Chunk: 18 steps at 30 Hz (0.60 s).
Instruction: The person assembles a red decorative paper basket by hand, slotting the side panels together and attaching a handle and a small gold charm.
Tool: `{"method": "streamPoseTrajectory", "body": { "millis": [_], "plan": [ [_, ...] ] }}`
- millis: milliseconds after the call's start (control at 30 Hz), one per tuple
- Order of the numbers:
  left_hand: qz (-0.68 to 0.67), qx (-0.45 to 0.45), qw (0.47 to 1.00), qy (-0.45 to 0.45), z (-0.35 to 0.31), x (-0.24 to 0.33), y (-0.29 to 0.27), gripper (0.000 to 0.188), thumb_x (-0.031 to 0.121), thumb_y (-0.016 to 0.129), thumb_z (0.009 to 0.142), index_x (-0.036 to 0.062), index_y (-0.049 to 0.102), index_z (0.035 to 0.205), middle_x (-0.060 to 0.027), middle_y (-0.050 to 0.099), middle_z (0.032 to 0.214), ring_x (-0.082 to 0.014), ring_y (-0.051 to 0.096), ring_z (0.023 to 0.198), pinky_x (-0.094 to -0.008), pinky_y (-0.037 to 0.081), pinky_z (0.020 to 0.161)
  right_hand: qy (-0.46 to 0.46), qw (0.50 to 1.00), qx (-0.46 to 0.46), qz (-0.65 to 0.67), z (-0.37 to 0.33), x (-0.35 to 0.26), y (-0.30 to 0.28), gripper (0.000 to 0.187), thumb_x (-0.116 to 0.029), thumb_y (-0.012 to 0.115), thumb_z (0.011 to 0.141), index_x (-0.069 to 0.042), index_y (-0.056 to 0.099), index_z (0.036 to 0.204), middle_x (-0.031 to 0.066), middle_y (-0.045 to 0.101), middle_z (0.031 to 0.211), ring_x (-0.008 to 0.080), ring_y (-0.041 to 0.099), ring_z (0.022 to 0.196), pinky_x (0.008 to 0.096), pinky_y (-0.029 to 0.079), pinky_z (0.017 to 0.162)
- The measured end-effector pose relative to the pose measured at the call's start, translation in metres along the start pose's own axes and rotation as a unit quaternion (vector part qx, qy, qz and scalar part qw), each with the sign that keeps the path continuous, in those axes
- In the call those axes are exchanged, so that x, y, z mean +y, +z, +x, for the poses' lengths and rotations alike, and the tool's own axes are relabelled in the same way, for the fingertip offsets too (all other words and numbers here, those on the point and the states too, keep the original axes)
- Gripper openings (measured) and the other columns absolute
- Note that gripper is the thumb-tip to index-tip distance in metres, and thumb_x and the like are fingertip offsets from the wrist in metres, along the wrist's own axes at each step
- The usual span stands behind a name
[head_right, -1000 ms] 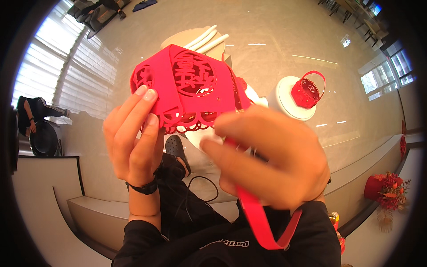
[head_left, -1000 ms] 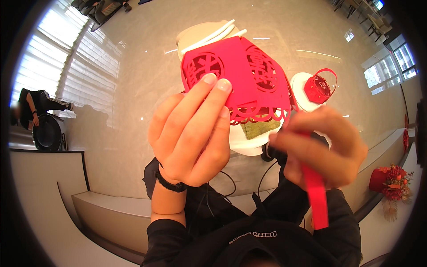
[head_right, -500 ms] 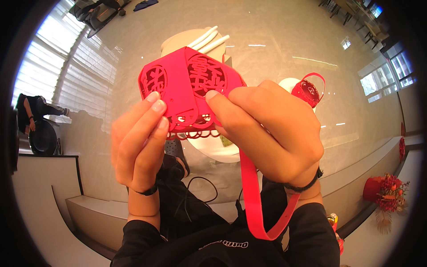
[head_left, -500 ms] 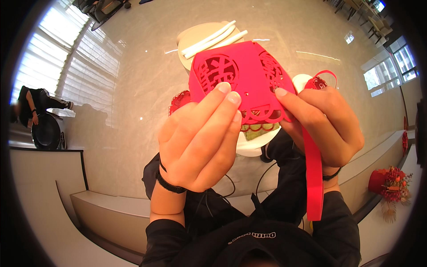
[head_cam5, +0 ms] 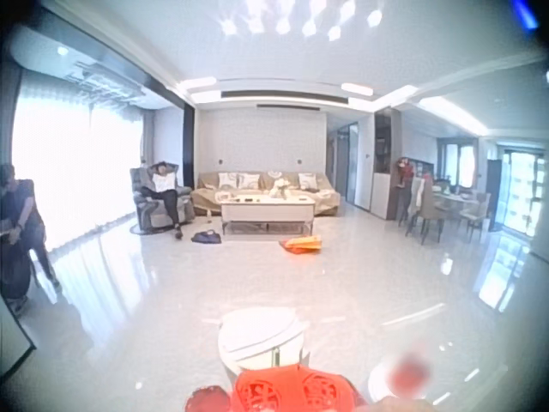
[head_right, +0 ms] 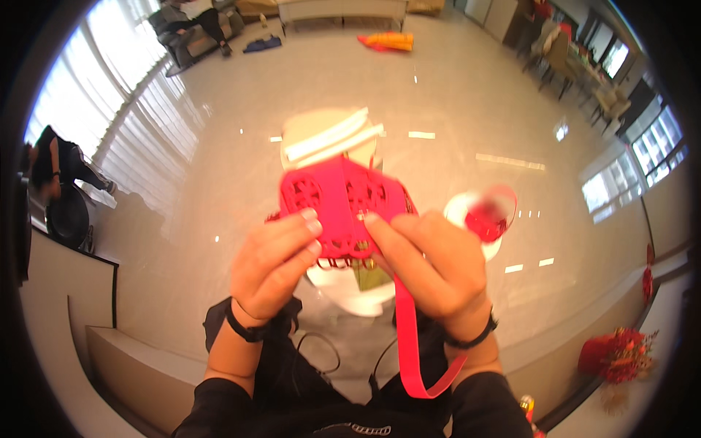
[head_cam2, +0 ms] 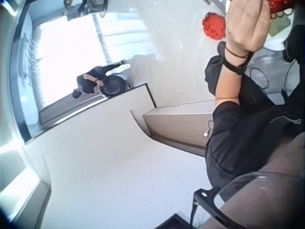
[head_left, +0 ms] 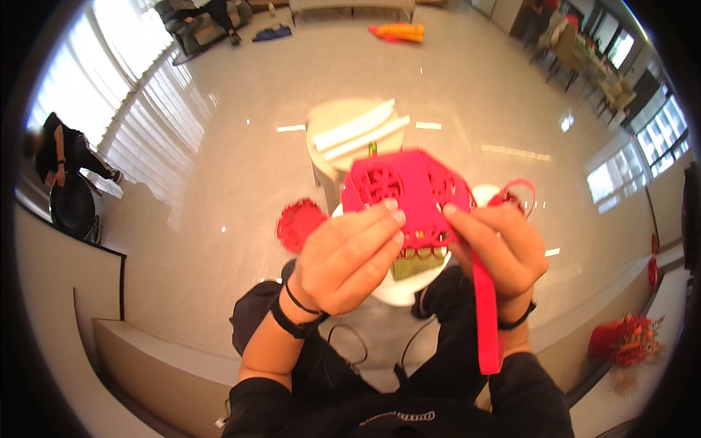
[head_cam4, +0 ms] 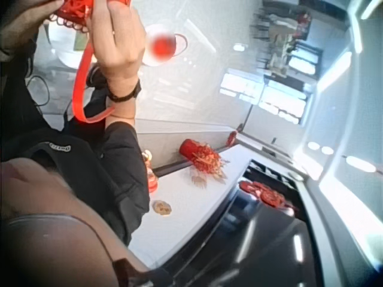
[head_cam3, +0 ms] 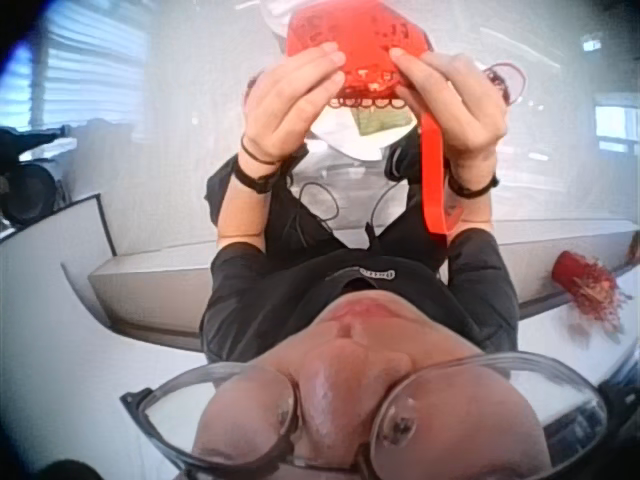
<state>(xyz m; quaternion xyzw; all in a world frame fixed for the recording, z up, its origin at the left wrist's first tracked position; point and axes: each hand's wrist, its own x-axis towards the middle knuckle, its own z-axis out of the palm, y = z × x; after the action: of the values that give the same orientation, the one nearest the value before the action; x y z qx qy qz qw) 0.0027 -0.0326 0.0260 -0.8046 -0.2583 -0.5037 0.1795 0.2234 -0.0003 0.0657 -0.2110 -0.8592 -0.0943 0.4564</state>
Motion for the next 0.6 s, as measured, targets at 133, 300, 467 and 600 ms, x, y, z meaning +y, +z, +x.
{"method": "streamPoseTrajectory", "body": {
  "millis": [133,300,467,600],
  "plan": [
    [-0.033,0.032,0.999,-0.020,0.005,-0.005,0.011,0.023,0.001,0.067,0.075,-0.0110,0.067,0.095,-0.0227,0.068,0.105,-0.0357,0.069,0.094,-0.0387,0.058,0.076,-0.014,1.000,0.015,-0.007,0.008,0.002,0.000,0.039,0.000,0.077,0.065,0.002,0.073,0.104,0.0072,0.060,0.078,0.0195,0.055,0.060,0.0309,0.044,0.050],
    [-0.030,0.062,0.996,-0.054,0.000,-0.002,0.013,0.024,0.002,0.067,0.075,-0.0075,0.069,0.097,-0.0201,0.068,0.106,-0.0346,0.069,0.096,-0.0372,0.056,0.074,0.005,0.999,0.051,-0.010,0.009,-0.002,0.009,0.037,0.002,0.076,0.064,0.001,0.074,0.101,0.0068,0.060,0.078,0.0186,0.055,0.059,0.0305,0.044,0.050],
    [0.002,0.054,0.996,-0.073,0.002,0.004,0.009,0.029,-0.002,0.075,0.073,0.0000,0.067,0.100,-0.0155,0.070,0.107,-0.0312,0.070,0.097,-0.0365,0.056,0.076,0.027,0.995,0.094,0.001,0.007,-0.004,0.021,0.037,0.005,0.077,0.063,-0.001,0.075,0.100,0.0058,0.059,0.076,0.0171,0.054,0.060,0.0280,0.043,0.051],
    [-0.059,0.045,0.989,-0.126,0.011,0.014,0.009,0.032,-0.002,0.078,0.077,0.0043,0.066,0.106,-0.0143,0.069,0.112,-0.0295,0.069,0.094,-0.0375,0.056,0.082,0.041,0.991,0.121,0.033,0.010,0.001,0.024,0.038,0.008,0.075,0.062,-0.005,0.077,0.098,0.0048,0.059,0.077,0.0149,0.053,0.060,0.0271,0.043,0.051]
  ]
}}
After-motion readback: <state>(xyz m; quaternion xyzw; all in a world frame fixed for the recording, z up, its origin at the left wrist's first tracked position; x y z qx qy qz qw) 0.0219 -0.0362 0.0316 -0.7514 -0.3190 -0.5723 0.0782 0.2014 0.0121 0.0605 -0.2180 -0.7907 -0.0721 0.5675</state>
